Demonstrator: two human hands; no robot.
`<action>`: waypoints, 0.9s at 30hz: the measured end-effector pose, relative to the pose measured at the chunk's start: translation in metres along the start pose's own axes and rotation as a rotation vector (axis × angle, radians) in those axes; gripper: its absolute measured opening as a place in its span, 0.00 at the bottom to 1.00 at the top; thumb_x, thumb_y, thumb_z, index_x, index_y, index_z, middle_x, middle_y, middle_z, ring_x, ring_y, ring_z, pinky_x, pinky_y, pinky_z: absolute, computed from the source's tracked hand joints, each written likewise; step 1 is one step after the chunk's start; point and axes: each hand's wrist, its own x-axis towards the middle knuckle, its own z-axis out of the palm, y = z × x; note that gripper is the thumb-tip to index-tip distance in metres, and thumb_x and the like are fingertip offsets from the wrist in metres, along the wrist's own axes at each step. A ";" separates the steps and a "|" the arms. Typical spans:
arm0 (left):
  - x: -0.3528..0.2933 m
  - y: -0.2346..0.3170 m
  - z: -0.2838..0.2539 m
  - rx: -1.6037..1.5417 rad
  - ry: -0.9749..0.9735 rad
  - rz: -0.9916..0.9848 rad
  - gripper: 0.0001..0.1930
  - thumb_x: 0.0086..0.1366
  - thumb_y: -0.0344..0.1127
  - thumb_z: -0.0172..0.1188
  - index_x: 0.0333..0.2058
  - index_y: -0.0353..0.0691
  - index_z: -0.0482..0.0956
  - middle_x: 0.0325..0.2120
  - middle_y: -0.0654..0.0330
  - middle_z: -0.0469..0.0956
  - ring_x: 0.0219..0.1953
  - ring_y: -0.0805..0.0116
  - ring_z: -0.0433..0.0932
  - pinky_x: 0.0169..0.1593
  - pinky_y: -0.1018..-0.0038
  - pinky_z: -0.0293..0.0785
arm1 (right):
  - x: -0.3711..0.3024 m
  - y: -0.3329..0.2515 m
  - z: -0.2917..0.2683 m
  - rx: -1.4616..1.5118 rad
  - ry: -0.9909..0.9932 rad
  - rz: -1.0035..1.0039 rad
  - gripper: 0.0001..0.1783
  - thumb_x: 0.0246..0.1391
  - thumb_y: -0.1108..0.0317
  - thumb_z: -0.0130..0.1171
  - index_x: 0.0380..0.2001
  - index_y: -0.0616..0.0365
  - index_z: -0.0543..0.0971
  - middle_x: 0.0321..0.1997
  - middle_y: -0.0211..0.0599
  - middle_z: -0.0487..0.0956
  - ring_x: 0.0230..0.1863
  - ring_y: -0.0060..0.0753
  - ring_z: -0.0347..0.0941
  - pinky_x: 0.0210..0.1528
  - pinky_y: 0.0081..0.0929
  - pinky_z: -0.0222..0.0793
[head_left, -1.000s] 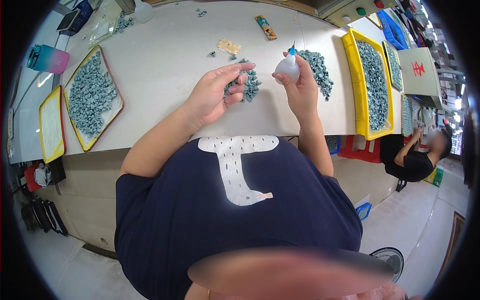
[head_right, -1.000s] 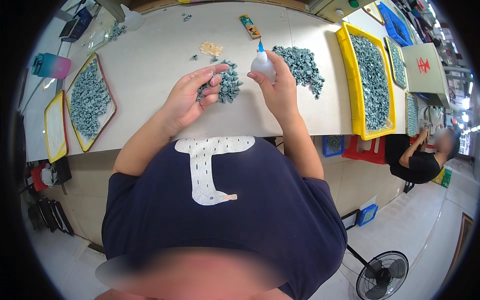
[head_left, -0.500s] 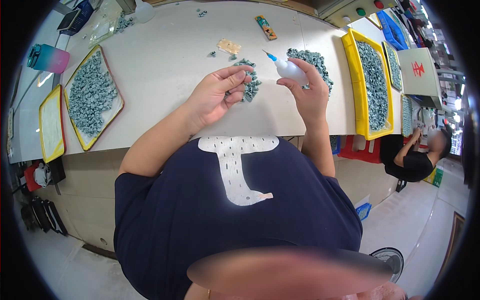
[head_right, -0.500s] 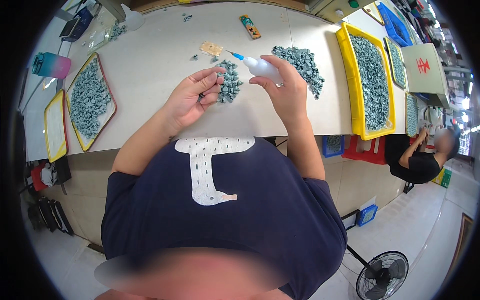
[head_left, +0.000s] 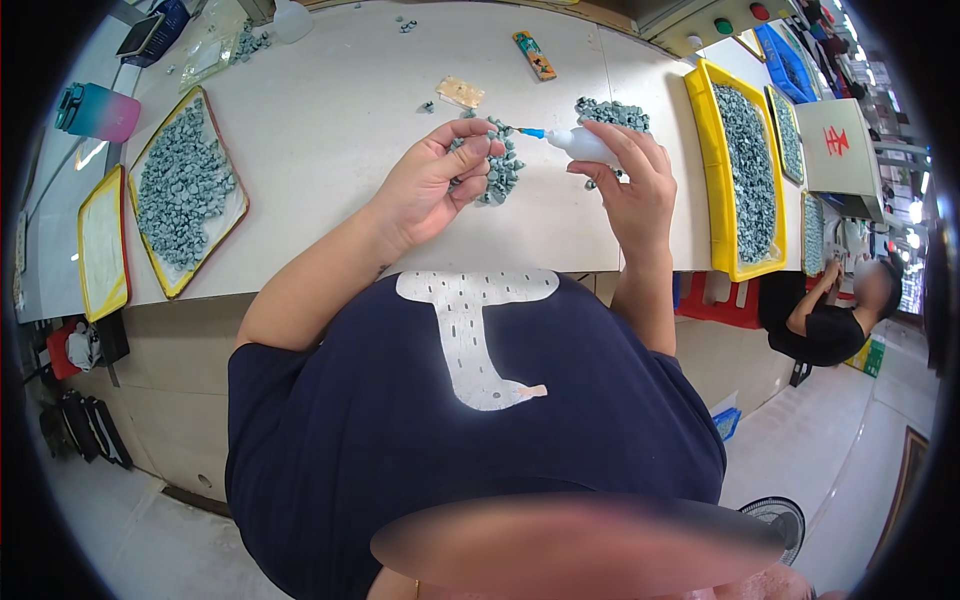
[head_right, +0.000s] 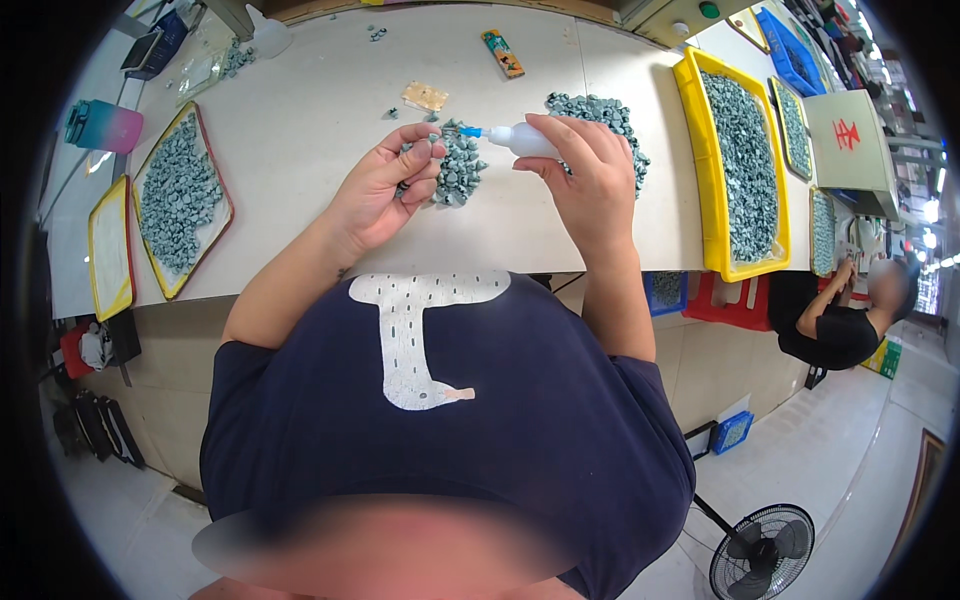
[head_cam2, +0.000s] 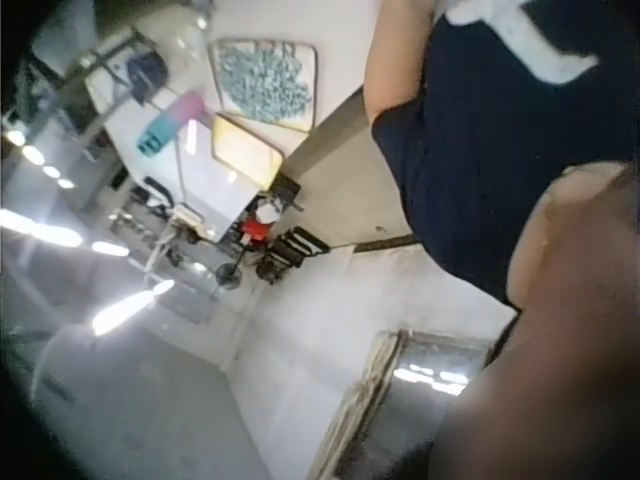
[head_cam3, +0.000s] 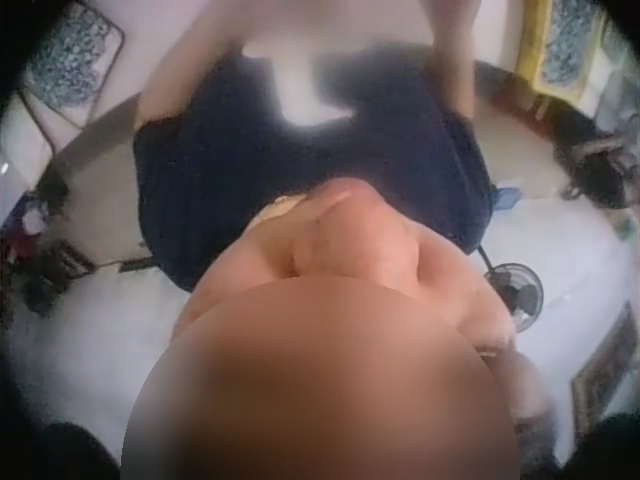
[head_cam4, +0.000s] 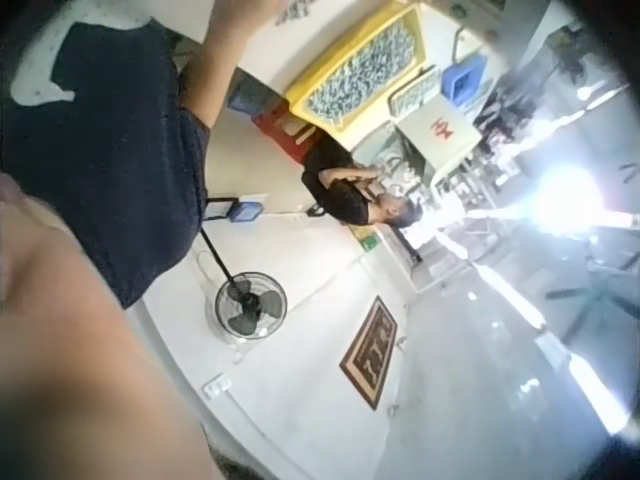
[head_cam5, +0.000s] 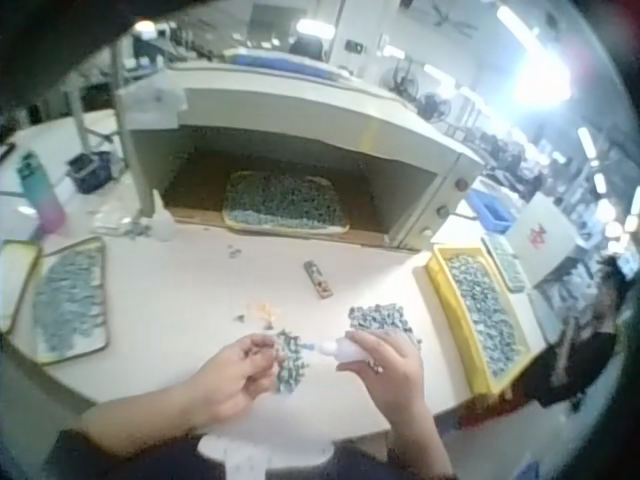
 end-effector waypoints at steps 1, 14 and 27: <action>0.000 0.000 0.000 -0.003 0.008 0.000 0.11 0.66 0.30 0.57 0.46 0.38 0.71 0.37 0.55 0.73 0.23 0.80 0.60 0.26 0.84 0.60 | 0.001 -0.001 -0.001 -0.006 0.002 -0.011 0.25 0.33 0.71 0.73 0.41 0.53 0.82 0.38 0.35 0.82 0.39 0.36 0.76 0.42 0.30 0.68; 0.000 0.001 -0.001 -0.013 -0.087 -0.040 0.07 0.70 0.36 0.51 0.34 0.41 0.71 0.30 0.63 0.72 0.23 0.80 0.58 0.25 0.84 0.55 | 0.009 -0.008 -0.006 -0.109 0.024 -0.113 0.23 0.33 0.69 0.72 0.39 0.52 0.82 0.36 0.31 0.82 0.37 0.33 0.76 0.41 0.29 0.63; -0.004 0.001 0.004 0.086 -0.076 -0.041 0.10 0.71 0.38 0.48 0.32 0.39 0.70 0.24 0.66 0.68 0.19 0.82 0.54 0.22 0.84 0.51 | 0.013 -0.015 -0.010 -0.213 0.040 -0.187 0.21 0.32 0.69 0.71 0.37 0.48 0.83 0.34 0.24 0.81 0.38 0.30 0.75 0.44 0.28 0.63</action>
